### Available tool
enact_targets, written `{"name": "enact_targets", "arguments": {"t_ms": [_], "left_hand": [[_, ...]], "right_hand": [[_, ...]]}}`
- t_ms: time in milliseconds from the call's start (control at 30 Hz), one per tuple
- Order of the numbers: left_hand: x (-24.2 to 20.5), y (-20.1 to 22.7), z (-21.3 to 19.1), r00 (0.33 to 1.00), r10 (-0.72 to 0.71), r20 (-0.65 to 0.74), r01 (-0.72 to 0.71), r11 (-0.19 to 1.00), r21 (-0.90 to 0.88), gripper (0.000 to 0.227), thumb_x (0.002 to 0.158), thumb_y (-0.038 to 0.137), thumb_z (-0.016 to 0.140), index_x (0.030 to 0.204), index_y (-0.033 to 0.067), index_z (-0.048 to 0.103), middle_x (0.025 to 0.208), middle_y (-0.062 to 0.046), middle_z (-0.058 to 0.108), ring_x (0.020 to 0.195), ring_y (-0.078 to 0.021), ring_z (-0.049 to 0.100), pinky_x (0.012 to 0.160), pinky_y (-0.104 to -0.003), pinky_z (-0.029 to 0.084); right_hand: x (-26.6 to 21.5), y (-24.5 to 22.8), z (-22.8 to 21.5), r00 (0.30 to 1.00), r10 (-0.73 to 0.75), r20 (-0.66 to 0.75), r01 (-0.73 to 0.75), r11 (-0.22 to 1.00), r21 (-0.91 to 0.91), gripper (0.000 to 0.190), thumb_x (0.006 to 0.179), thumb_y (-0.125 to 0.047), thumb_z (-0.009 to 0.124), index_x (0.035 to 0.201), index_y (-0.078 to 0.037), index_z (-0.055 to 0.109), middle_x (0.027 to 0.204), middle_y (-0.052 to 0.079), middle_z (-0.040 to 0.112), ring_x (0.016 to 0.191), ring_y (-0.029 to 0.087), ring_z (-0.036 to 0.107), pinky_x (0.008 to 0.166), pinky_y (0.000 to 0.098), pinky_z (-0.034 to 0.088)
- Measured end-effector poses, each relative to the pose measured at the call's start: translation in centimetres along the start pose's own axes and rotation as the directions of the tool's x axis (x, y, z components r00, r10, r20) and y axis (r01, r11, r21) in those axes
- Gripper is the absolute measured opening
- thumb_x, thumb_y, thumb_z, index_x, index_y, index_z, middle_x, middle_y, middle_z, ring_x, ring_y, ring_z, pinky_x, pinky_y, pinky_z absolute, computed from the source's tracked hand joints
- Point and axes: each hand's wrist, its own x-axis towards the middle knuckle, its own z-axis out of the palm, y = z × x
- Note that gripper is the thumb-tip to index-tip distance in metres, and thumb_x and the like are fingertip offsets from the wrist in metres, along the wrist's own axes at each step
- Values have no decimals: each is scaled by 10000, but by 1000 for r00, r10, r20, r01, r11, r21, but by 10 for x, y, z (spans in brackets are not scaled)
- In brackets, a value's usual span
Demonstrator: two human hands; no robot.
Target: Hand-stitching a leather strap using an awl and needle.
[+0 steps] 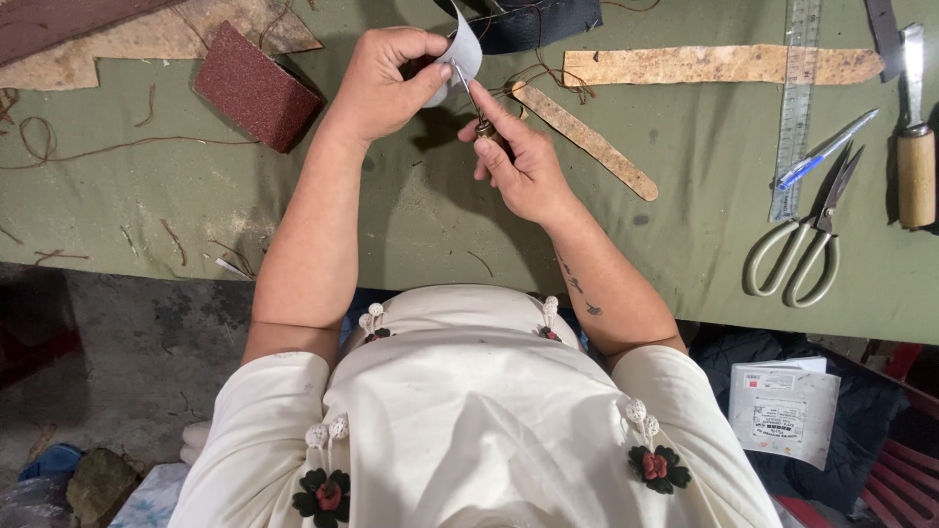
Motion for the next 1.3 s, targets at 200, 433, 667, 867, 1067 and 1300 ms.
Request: {"name": "enact_targets", "arguments": {"t_ms": [200, 433, 667, 867, 1067, 1300], "left_hand": [[0, -5, 0, 1000, 27, 0, -27, 1000, 4, 94, 982, -19, 688, 1029, 35, 749, 862, -29, 693, 789, -119, 618, 730, -298, 487], [-1, -3, 1, 1000, 2, -7, -2, 1000, -11, 100, 974, -25, 684, 1014, 42, 746, 842, -23, 708, 767, -104, 637, 717, -283, 498], [-1, -4, 2, 999, -47, 1, 47, 998, -37, 113, 965, -43, 719, 1020, 50, 753, 839, 6, 686, 750, -68, 579, 673, -245, 468], [-1, -7, 3, 999, -54, -10, 53, 998, -31, 164, 960, -53, 768, 1079, 59, 750, 827, 25, 632, 738, -55, 533, 680, -232, 455], [-1, -10, 4, 998, -55, -22, 55, 998, -23, 153, 948, -54, 767, 1046, 64, 751, 842, 28, 641, 743, -56, 530, 668, -235, 443], [1, -2, 10, 994, 47, -101, -40, 997, 72, 35, 999, 44, 733, 965, 42, 738, 873, -21, 727, 773, -109, 620, 683, -287, 474]], "right_hand": [[-1, 2, 0, 1000, 28, 0, -28, 1000, 3, 483, 1162, -333, 499, 1609, -212, 360, 1178, 65, 692, 710, 100, 642, 617, 208, 553], [-1, 0, 0, 1000, 16, 9, -16, 1000, 12, 484, 1166, -345, 490, 1612, -225, 347, 1152, 73, 697, 703, 95, 640, 605, 203, 563], [-1, 0, -1, 999, 45, 8, -45, 999, 8, 492, 1160, -364, 493, 1611, -237, 345, 1180, 57, 691, 714, 93, 638, 609, 206, 566], [-1, 0, -2, 999, 53, 14, -53, 999, 4, 486, 1163, -336, 491, 1613, -231, 342, 1181, 54, 686, 718, 91, 630, 612, 206, 561], [0, 1, -2, 997, 71, 17, -71, 997, -9, 485, 1160, -339, 486, 1613, -244, 343, 1176, 45, 687, 708, 91, 638, 608, 207, 556], [1, 1, -2, 995, 103, 5, -103, 994, -36, 470, 1145, -248, 505, 1597, -247, 374, 1139, 49, 695, 666, 84, 633, 616, 209, 559]]}}
